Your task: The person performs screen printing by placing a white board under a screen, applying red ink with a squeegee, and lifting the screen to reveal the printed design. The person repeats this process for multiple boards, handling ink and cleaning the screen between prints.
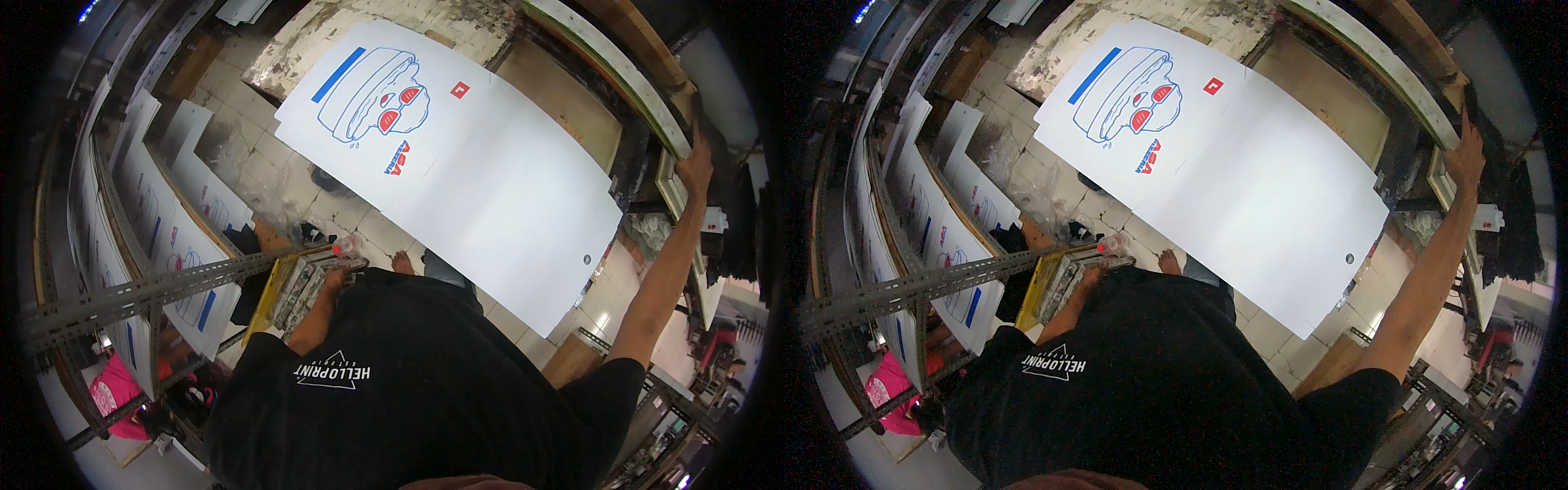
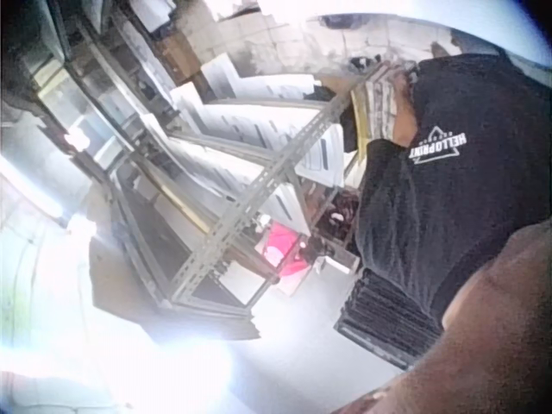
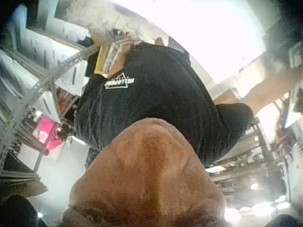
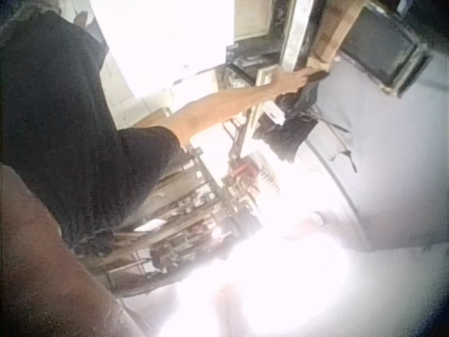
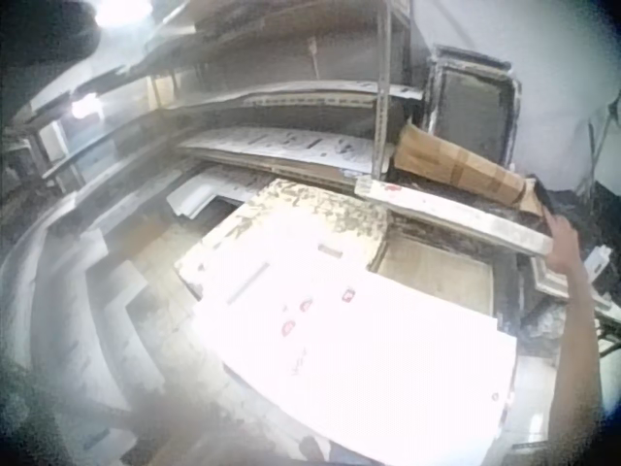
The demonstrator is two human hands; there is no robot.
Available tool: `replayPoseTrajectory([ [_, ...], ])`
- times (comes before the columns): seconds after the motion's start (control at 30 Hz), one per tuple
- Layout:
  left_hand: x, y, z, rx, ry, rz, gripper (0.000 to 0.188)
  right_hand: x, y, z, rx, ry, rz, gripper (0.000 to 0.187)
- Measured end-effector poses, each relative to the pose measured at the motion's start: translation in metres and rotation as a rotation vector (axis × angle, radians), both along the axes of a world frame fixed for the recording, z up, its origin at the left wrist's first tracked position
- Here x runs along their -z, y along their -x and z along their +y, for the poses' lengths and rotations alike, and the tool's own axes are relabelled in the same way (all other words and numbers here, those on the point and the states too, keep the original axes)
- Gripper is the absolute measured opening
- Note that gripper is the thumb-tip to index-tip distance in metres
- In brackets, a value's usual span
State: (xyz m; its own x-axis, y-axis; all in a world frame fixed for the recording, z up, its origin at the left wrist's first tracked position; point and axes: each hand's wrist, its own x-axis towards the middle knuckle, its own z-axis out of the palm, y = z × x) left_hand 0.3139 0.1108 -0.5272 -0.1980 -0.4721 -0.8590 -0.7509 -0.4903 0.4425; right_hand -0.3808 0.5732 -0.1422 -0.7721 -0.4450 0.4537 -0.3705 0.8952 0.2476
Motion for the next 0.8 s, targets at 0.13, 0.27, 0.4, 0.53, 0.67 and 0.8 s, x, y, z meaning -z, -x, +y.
replayPoseTrajectory([
  [0.13,0.015,-0.002,0.001,-0.062,-0.059,0.06,0.047,-0.003,-0.002,0.002,-0.026,0.024,-0.004,0.092],
  [0.27,0.091,-0.058,-0.005,-0.244,-0.108,0.093,0.047,0.009,0.006,-0.027,-0.024,0.031,-0.031,0.094],
  [0.4,0.041,-0.005,-0.004,0.093,0.004,0.017,0.047,-0.005,-0.01,0.0,0.054,-0.011,-0.02,0.096],
  [0.53,0.047,-0.017,-0.007,0.036,-0.051,0.08,0.048,-0.006,-0.012,-0.014,0.055,-0.028,-0.039,0.097],
  [0.67,0.034,-0.017,-0.004,0.099,0.014,0.106,0.046,-0.003,-0.008,-0.01,-0.006,0.015,-0.049,0.095],
  [0.8,0.002,-0.006,0.006,0.044,0.025,0.092,0.041,-0.006,-0.006,-0.007,-0.005,-0.044,-0.022,0.086],
])
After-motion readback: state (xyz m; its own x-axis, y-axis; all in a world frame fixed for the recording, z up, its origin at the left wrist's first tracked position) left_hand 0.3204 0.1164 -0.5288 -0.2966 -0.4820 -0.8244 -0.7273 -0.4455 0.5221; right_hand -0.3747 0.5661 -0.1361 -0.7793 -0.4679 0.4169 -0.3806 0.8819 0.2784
